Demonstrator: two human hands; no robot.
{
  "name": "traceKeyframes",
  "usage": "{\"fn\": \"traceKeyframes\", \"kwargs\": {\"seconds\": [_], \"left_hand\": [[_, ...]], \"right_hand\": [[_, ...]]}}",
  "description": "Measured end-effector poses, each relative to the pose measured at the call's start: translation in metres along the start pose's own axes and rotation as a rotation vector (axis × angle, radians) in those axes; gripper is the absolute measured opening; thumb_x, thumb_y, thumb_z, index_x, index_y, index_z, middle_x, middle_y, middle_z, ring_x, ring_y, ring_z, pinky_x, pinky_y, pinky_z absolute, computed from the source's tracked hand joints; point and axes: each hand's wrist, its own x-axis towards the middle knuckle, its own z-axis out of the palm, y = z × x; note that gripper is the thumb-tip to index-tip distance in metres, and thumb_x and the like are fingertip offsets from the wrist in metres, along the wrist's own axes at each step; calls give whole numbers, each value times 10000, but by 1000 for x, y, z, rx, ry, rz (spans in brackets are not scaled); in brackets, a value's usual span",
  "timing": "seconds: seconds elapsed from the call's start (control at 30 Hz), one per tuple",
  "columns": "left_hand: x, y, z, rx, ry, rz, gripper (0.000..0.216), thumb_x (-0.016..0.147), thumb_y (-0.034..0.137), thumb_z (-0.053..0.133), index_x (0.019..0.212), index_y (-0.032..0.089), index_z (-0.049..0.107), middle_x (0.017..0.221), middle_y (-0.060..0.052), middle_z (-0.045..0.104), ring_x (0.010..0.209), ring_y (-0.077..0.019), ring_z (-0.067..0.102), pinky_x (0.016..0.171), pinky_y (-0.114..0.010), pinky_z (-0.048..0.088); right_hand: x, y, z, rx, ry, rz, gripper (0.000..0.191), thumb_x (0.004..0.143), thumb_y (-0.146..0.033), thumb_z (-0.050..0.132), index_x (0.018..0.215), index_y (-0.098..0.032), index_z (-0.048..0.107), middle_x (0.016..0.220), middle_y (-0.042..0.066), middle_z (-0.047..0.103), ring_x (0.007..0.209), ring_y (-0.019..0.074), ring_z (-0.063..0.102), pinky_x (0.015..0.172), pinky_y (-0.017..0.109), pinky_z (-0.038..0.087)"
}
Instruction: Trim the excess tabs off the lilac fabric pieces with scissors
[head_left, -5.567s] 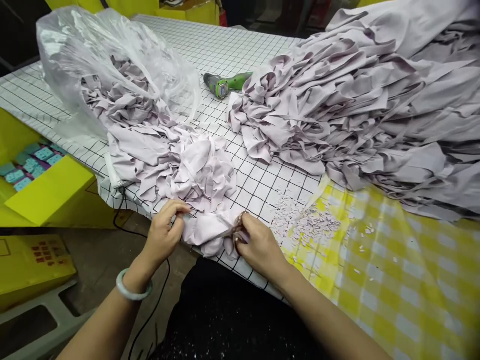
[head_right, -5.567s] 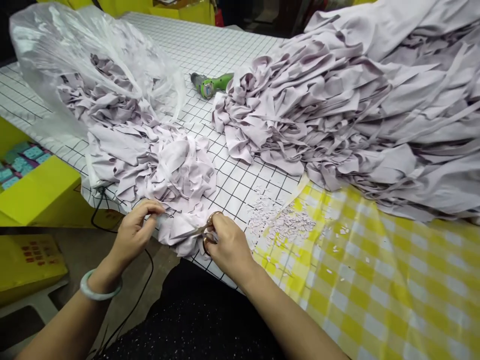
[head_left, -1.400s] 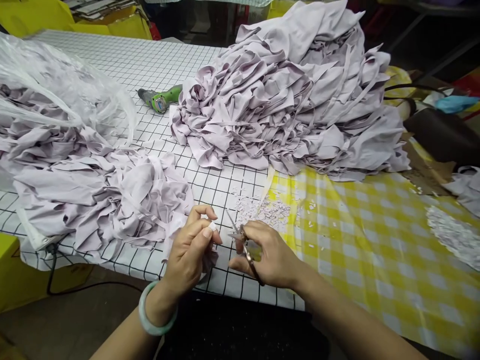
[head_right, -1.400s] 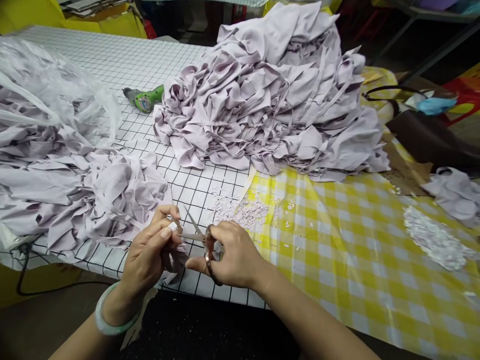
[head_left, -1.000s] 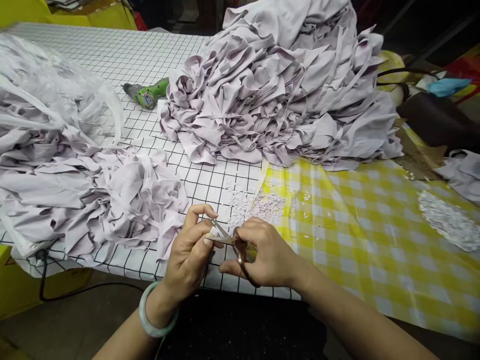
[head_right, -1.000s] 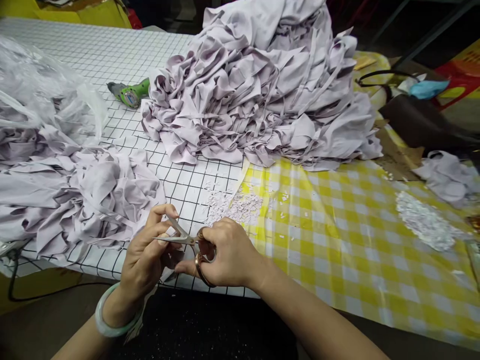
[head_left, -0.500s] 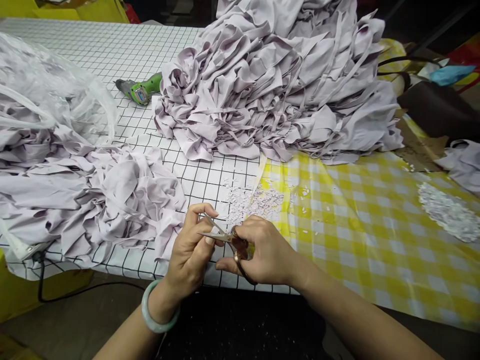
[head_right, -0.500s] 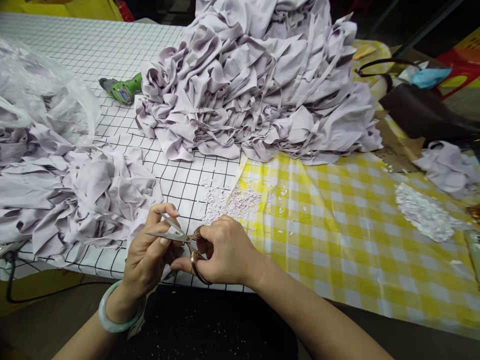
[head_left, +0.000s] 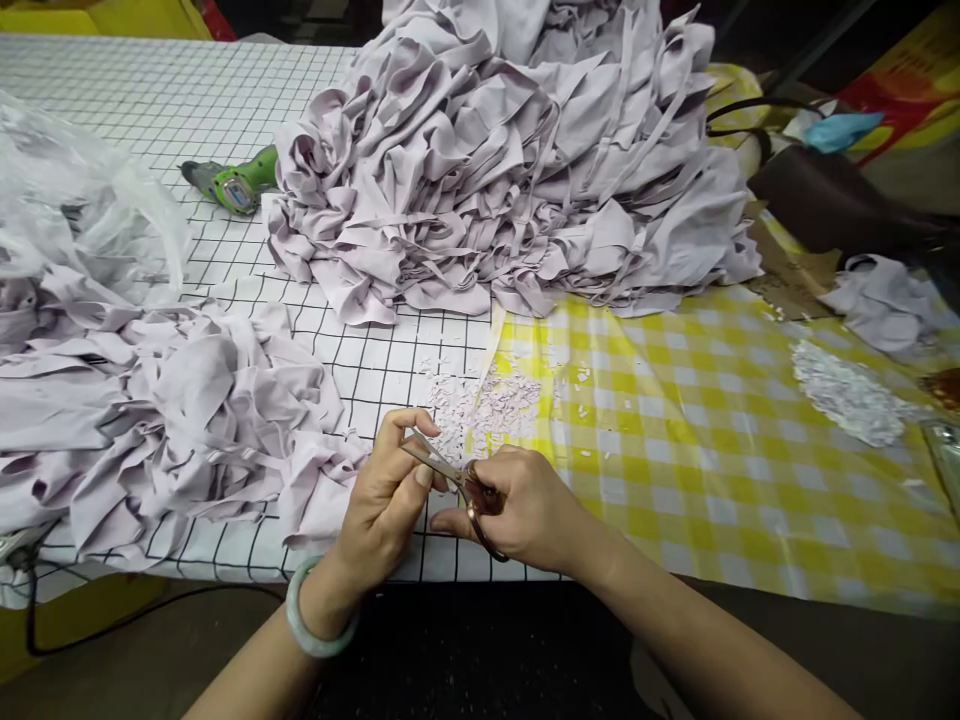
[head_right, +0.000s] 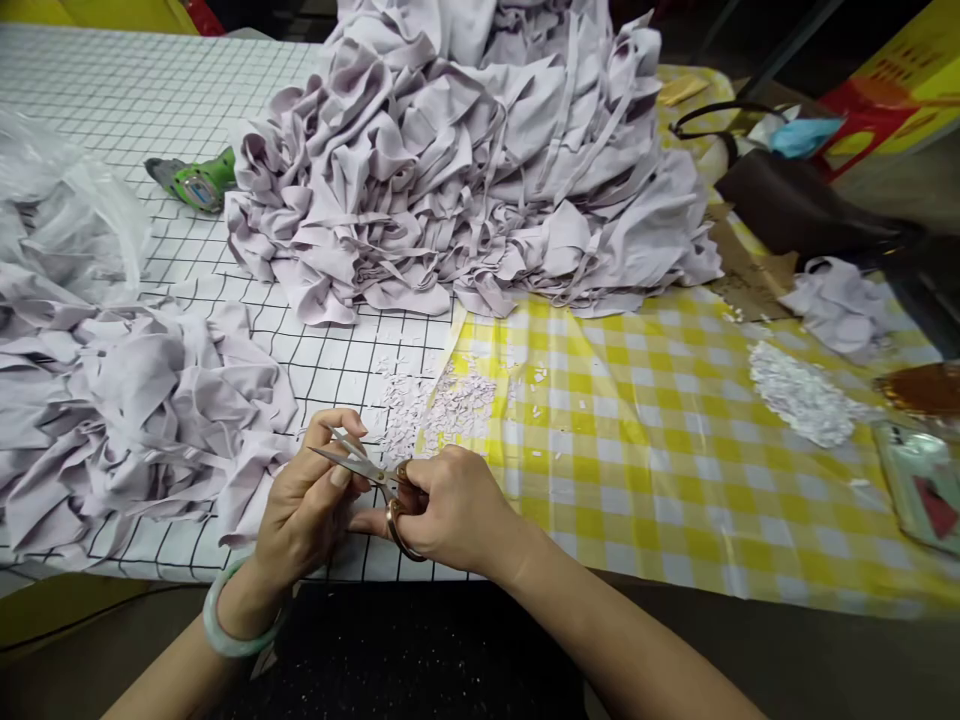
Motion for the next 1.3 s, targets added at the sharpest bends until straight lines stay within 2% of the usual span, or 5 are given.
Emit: {"fn": "traceKeyframes", "kwargs": {"seconds": [0.43,0.63,0.87,1.13,1.3], "left_hand": [[17,-19,18,-90,-51,-80,321,1027,315,469,759,205,608,850,-78,510,1174,-270,445,921,-380,443],[-33,31,-36,157,-211,-50,349,1020,270,455,689,190,531,827,-58,575,765,-170,561,679,-309,478],[-106,14,-80,854,436,-141,278,856,257,724,1086,195,582,1119,-90,568,861,-185,559,770,-328,516],[-150,16,-57,537,254,-235,482,943,265,592,1415,291,499,1368,-140,531,1214,-288,571,1022,-452,516],[-137,22,-62,-108,-50,-438,468,1021,506,400,1422,301,531,929,-91,720,783,-240,693,737,-384,621]], "right_hand": [[-20,38,-27,6,281,293,547,756,-699,688,598,-200,527,535,-18,523,499,108,436,479,258,359],[-17,33,-32,-304,340,41,417,796,-624,695,837,-213,640,844,92,703,798,274,673,706,419,537],[13,1,48,-47,110,-271,297,796,-283,751,1026,-189,589,1076,133,679,965,261,652,803,390,562],[-10,-48,94,506,-431,-278,208,759,-227,629,758,-229,421,738,-21,497,641,121,459,581,246,427],[1,-52,60,703,-182,-60,298,818,-394,652,824,-239,397,762,-28,470,600,105,448,512,219,394]]}}
